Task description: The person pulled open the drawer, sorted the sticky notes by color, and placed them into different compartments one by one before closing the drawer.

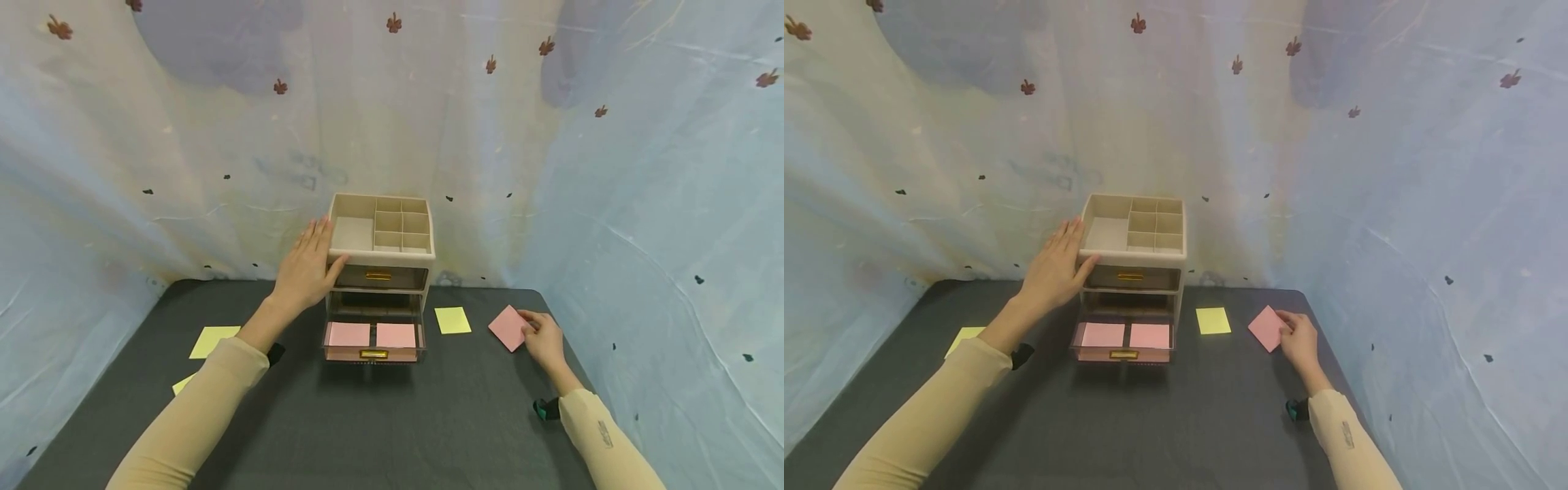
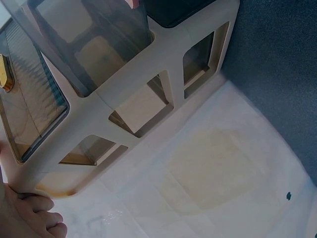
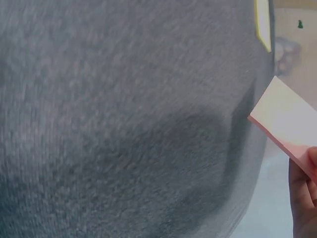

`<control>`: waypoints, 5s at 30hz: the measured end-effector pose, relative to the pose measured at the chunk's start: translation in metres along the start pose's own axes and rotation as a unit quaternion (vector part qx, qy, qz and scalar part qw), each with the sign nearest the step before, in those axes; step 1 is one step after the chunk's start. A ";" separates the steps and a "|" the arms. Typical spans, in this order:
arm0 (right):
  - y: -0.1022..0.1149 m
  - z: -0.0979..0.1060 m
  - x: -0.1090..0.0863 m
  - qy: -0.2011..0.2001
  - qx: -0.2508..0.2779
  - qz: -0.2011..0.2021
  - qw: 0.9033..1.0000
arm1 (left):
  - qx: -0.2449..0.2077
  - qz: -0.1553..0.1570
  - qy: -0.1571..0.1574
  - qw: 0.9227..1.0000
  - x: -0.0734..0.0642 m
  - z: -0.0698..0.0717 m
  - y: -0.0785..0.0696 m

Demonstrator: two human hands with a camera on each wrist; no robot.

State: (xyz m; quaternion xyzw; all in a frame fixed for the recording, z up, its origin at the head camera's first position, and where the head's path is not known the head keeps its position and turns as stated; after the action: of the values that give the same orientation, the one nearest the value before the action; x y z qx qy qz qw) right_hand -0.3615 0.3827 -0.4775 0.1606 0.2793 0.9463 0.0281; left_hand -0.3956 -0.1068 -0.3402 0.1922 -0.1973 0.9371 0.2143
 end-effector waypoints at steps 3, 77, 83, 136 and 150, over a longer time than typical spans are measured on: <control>0.005 0.004 -0.002 -0.008 0.012 0.000 1.000 | -0.002 0.000 -0.003 1.000 0.000 0.000 0.000; 0.274 -0.005 -0.046 -0.033 0.157 0.392 0.906 | -0.007 0.003 -0.005 1.000 0.001 -0.001 0.001; 0.279 -0.022 -0.049 0.004 0.157 0.397 0.904 | -0.004 0.004 -0.003 1.000 0.001 -0.001 0.001; 0.306 -0.089 -0.044 0.190 0.024 0.404 0.894 | -0.005 0.010 0.001 1.000 -0.001 0.000 0.000; 0.305 -0.100 -0.040 0.204 -0.048 0.423 0.882 | -0.009 0.007 -0.003 1.000 0.000 -0.001 0.001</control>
State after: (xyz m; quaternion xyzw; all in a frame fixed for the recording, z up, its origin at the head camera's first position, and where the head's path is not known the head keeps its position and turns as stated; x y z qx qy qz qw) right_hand -0.3448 0.0680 -0.4041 0.0653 0.1389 0.8923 -0.4246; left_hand -0.3960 -0.1071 -0.3409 0.1916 -0.2077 0.9363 0.2085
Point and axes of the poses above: each hand's wrist, its own x-axis towards the middle knuckle, its own z-axis out of the back of the hand, y = z × x, the point moved 8 cm from there along x, towards the middle knuckle, and after that the axes turned 6 degrees about -x, right-handed, at the moved point
